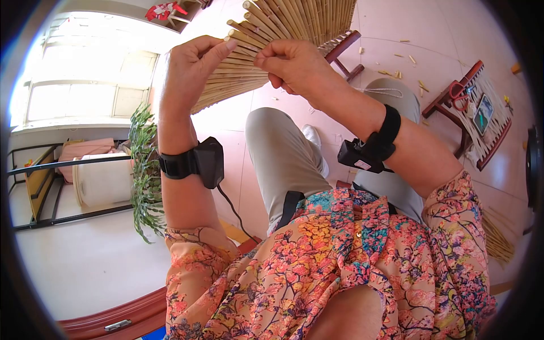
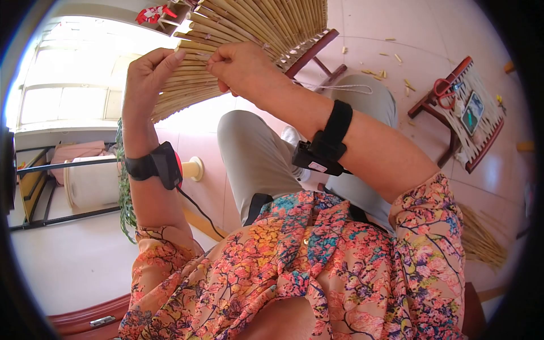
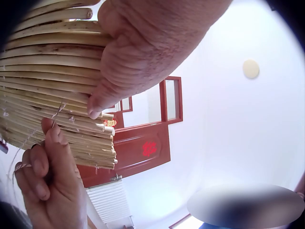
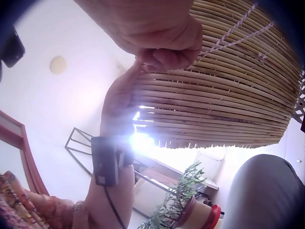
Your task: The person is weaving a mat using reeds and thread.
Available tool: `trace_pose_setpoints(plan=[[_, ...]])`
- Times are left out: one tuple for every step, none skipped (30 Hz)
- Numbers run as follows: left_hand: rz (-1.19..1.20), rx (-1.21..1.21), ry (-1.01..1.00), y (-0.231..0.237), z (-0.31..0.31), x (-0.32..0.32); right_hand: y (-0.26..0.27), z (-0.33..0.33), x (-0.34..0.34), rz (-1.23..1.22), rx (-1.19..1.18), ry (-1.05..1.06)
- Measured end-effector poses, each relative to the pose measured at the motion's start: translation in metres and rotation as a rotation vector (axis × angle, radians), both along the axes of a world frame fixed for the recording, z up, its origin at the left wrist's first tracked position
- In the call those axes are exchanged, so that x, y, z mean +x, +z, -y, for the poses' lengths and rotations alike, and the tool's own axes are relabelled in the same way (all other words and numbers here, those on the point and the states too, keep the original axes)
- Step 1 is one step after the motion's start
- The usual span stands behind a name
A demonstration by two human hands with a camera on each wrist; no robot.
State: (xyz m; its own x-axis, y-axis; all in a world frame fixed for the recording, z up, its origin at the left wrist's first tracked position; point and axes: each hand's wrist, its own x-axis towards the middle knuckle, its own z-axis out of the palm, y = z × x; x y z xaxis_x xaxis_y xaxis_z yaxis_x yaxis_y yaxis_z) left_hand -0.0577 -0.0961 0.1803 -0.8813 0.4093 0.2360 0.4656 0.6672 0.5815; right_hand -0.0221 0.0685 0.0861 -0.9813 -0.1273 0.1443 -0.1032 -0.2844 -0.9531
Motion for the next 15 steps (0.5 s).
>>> trace_pose_setpoints(plan=[[-0.001, 0.001, 0.001, 0.0, 0.0003, 0.0001, 0.0004, 0.0002, 0.0002, 0.008, -0.006, 0.0], [0.005, 0.013, -0.006, -0.0002, 0.0, 0.0001, -0.0001, 0.0005, -0.0001, 0.007, -0.005, 0.0], [0.011, 0.026, -0.014, -0.0004, -0.0003, 0.0001, -0.0009, 0.0011, -0.0006, -0.002, -0.01, -0.006], [0.011, 0.027, -0.015, -0.0006, -0.0004, 0.0001, -0.0014, 0.0011, -0.0009, -0.01, -0.014, -0.013], [0.002, 0.021, -0.015, -0.0008, -0.0004, 0.0004, -0.0011, 0.0007, -0.0011, -0.01, -0.014, -0.013], [-0.006, 0.015, -0.014, -0.0009, -0.0003, 0.0005, -0.0009, 0.0004, -0.0013, -0.011, -0.011, -0.006], [-0.006, 0.015, -0.014, -0.0009, -0.0002, 0.0003, -0.0008, 0.0001, -0.0013, -0.013, -0.008, 0.002], [0.001, 0.021, -0.026, -0.001, 0.0002, 0.0001, -0.0008, 0.0, -0.0011, -0.012, -0.008, 0.003], [0.008, 0.028, -0.038, -0.0011, 0.0006, 0.0002, -0.0009, -0.0002, -0.0008, -0.009, 0.001, 0.008], [0.009, 0.028, -0.036, -0.0011, -0.0001, 0.0012, -0.0009, -0.0003, -0.0005, -0.005, 0.009, 0.013], [0.019, 0.041, -0.026, -0.0009, -0.0017, 0.0029, -0.0008, 0.0001, -0.0001, -0.005, 0.009, 0.013], [0.03, 0.054, -0.016, -0.0008, -0.0027, 0.0038, -0.0007, 0.0004, 0.0004, -0.002, 0.004, 0.008], [0.03, 0.054, -0.016, -0.001, -0.0024, 0.0036, -0.0006, 0.0005, 0.0007, 0.001, 0.0, 0.003], [0.019, 0.043, -0.015, -0.0013, -0.0019, 0.0033, -0.0008, 0.0004, 0.0005, 0.001, 0.0, 0.002], [0.009, 0.032, -0.014, -0.0015, -0.0014, 0.003, -0.0014, 0.0004, 0.0001, -0.004, 0.003, 0.002]])
